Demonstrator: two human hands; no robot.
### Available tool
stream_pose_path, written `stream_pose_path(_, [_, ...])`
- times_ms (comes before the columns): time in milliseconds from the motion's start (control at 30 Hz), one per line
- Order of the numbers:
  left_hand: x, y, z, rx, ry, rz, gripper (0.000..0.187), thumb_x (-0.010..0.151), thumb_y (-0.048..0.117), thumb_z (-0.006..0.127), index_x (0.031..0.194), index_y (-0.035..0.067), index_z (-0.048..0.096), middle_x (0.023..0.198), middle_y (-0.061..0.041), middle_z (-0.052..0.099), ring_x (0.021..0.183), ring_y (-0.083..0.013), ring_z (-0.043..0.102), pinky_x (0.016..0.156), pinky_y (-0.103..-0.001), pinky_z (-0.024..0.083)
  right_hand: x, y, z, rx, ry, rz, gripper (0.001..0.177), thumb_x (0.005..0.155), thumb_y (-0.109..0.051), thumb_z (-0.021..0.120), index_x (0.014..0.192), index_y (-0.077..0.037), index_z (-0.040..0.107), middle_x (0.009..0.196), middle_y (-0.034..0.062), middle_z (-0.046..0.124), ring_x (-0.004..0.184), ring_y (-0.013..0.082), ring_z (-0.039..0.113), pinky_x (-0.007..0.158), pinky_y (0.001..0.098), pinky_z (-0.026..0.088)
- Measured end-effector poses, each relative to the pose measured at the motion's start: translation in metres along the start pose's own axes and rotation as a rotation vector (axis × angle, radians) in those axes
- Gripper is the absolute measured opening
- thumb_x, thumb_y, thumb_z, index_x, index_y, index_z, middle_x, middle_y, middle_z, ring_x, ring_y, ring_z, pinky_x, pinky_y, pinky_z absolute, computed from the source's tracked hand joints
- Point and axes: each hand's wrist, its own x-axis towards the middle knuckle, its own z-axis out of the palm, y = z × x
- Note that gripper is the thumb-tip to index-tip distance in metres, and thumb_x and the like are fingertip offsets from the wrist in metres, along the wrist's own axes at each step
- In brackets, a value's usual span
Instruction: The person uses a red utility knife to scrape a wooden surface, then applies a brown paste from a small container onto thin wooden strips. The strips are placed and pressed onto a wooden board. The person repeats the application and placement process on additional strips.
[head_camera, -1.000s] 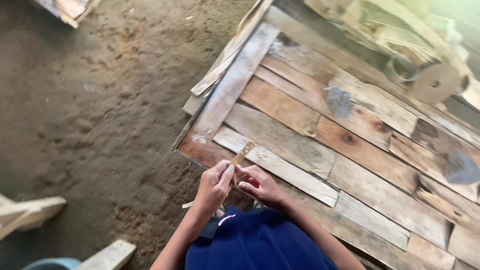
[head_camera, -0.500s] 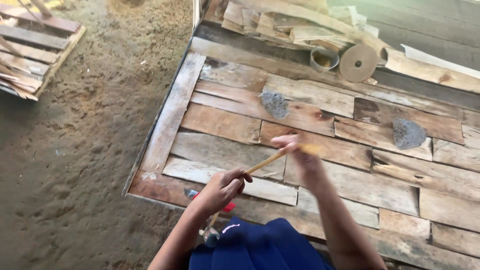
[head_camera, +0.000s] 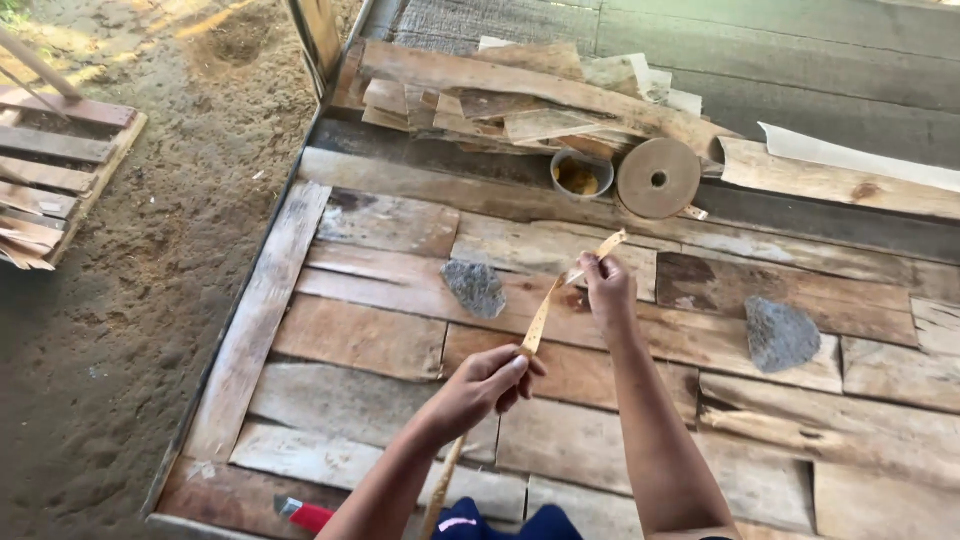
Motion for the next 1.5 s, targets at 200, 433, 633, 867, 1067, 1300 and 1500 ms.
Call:
stream_pose_path(200, [0.152, -0.053, 0.012, -0.074, 0.173, 0.057, 0.022, 0.109, 0.015, 0.049, 0.107, 0.005, 0.068, 0.078, -0.005, 0.062, 0.060, -0.0099, 0.050, 0.055, -0.021, 0.042, 0.133, 0.065, 0.047, -0.163, 0.026, -0.275, 0.024, 0.098, -0.022, 0.062, 0.112, -0.010, 0.078, 0.106, 0.0112, 0.058, 0.089, 0.0226, 0.065, 0.081, 0.0321, 0.052])
stream_pose_path(433, [0.218, -0.056, -0.001, -0.100, 0.299, 0.027, 0.026, 0.108, 0.018, 0.044, 0.104, 0.004, 0.066, 0.078, -0.004, 0.063, 0.063, -0.0101, 0.051, 0.056, -0.023, 0.042, 0.193, 0.053, 0.074, -0.350, -0.020, -0.100, 0.041, 0.105, -0.028, 0.046, 0.145, -0.025, 0.057, 0.121, 0.0194, 0.071, 0.106, 0.0427, 0.069, 0.086, 0.0485, 0.052])
stream_pose_path(633, [0.224, -0.063, -0.006, -0.167, 0.349, -0.040, 0.026, 0.108, 0.017, 0.047, 0.107, 0.004, 0.069, 0.079, -0.007, 0.066, 0.065, -0.0116, 0.053, 0.060, -0.023, 0.043, 0.188, 0.050, 0.071, -0.431, -0.066, -0.063, 0.020, 0.105, -0.014, 0.052, 0.121, -0.011, 0.064, 0.095, 0.0151, 0.076, 0.077, 0.0330, 0.072, 0.063, 0.0468, 0.055])
stream_pose_path(867, [0.162, -0.026, 0.003, -0.209, 0.217, -0.125, 0.030, 0.106, 0.022, 0.049, 0.116, 0.003, 0.070, 0.074, -0.008, 0.062, 0.050, -0.0099, 0.050, 0.047, -0.020, 0.039, 0.063, 0.037, 0.017, -0.301, -0.151, -0.130, 0.019, 0.102, -0.012, 0.050, 0.107, -0.012, 0.068, 0.079, 0.0025, 0.067, 0.063, 0.0146, 0.055, 0.056, 0.0293, 0.040])
stream_pose_path(1067, [0.025, 0.015, -0.006, -0.140, -0.308, -0.280, 0.039, 0.111, 0.030, 0.046, 0.137, 0.007, 0.063, 0.082, -0.001, 0.062, 0.055, -0.0038, 0.047, 0.052, -0.015, 0.037, -0.062, 0.068, 0.015, -0.134, -0.522, -0.226, 0.031, 0.094, -0.016, 0.051, 0.119, -0.016, 0.070, 0.105, 0.0050, 0.081, 0.098, 0.0164, 0.077, 0.086, 0.0286, 0.057])
stream_pose_path(1300, [-0.086, -0.050, 0.008, 0.024, -0.546, -0.212, 0.043, 0.112, 0.036, 0.039, 0.144, 0.013, 0.056, 0.093, -0.003, 0.068, 0.061, -0.0100, 0.059, 0.067, -0.021, 0.048, -0.178, 0.072, 0.100, -0.192, -0.888, -0.496, 0.033, 0.089, -0.008, 0.054, 0.114, -0.018, 0.072, 0.113, 0.0021, 0.078, 0.099, 0.0186, 0.074, 0.087, 0.0319, 0.052])
stream_pose_path(1500, [-0.154, -0.054, -0.010, 0.011, -0.228, -0.213, 0.039, 0.110, 0.032, 0.040, 0.136, 0.012, 0.061, 0.080, -0.002, 0.065, 0.053, -0.0092, 0.051, 0.051, -0.021, 0.039, -0.220, 0.104, 0.160, -0.360, -1.034, -0.489, 0.035, 0.093, -0.016, 0.052, 0.123, -0.021, 0.069, 0.108, -0.0035, 0.077, 0.091, 0.0096, 0.069, 0.082, 0.0272, 0.048])
